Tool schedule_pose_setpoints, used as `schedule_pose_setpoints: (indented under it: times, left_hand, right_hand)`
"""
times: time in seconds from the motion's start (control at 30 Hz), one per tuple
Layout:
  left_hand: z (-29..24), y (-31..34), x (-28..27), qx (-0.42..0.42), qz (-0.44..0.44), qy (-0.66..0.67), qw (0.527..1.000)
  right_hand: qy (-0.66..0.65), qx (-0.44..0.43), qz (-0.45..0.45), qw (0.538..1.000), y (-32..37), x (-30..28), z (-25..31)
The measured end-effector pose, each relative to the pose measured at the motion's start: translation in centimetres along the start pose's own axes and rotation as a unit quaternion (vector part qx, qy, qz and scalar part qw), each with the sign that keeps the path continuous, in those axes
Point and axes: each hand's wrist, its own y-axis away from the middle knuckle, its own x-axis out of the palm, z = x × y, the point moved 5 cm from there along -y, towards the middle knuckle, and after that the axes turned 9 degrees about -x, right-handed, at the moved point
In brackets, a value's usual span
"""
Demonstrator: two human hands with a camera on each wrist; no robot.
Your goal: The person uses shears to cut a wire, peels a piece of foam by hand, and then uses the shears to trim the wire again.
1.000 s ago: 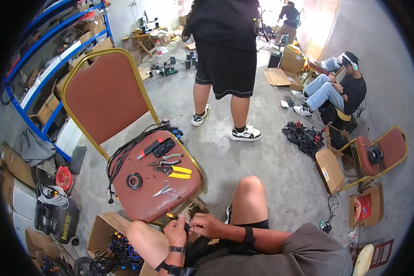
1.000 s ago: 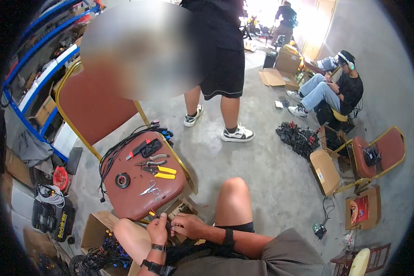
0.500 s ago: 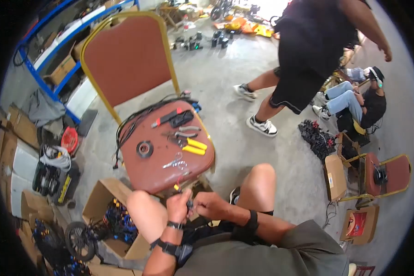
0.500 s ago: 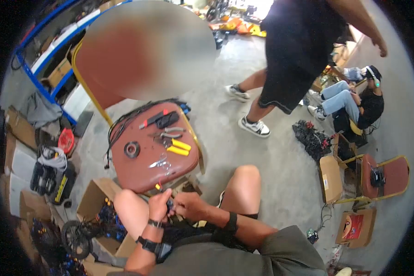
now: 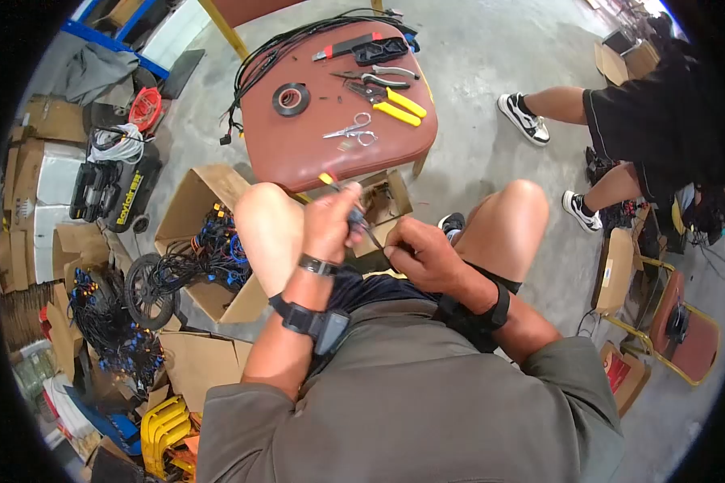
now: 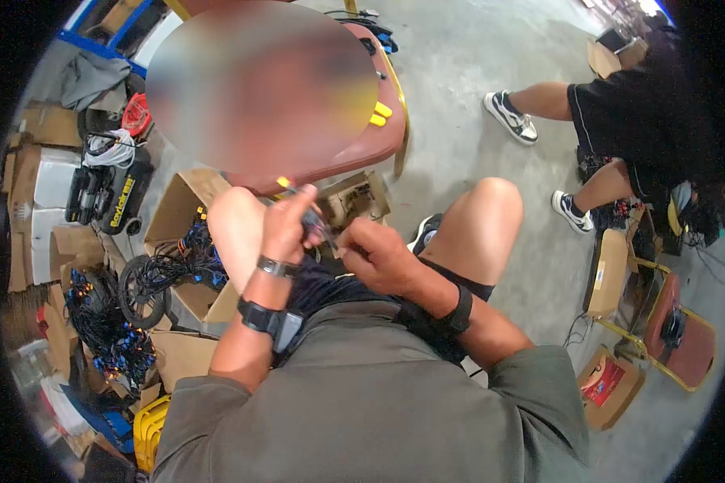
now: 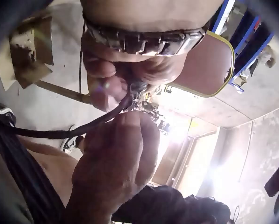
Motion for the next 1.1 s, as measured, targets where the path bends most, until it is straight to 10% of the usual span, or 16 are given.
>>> schedule_pose_setpoints:
  times: [0.17, 0.43, 0.83, 1.1]
  left_hand:
    - [-1.6, 1.0, -0.4, 0.085, -0.026, -0.060, 0.994]
    - [-1.3, 2.5, 1.6, 0.195, -0.008, -0.164, 0.967]
    - [-1.9, 5.1, 3.9, 0.365, 0.050, -0.352, 0.860]
    - [-0.7, 3.9, 3.7, 0.331, 0.003, -0.297, 0.896]
  right_hand:
    - [-0.098, 0.228, 0.021, 0.969, 1.3, -0.6, -1.3]
    - [-0.204, 0.320, 0.097, 0.920, -0.1, -0.2, -2.3]
    - [-0.413, 0.366, 0.110, 0.827, 1.7, 1.5, -4.6]
    - [-0.380, 0.354, 0.009, 0.855, 1.2, 2.1, -4.4]
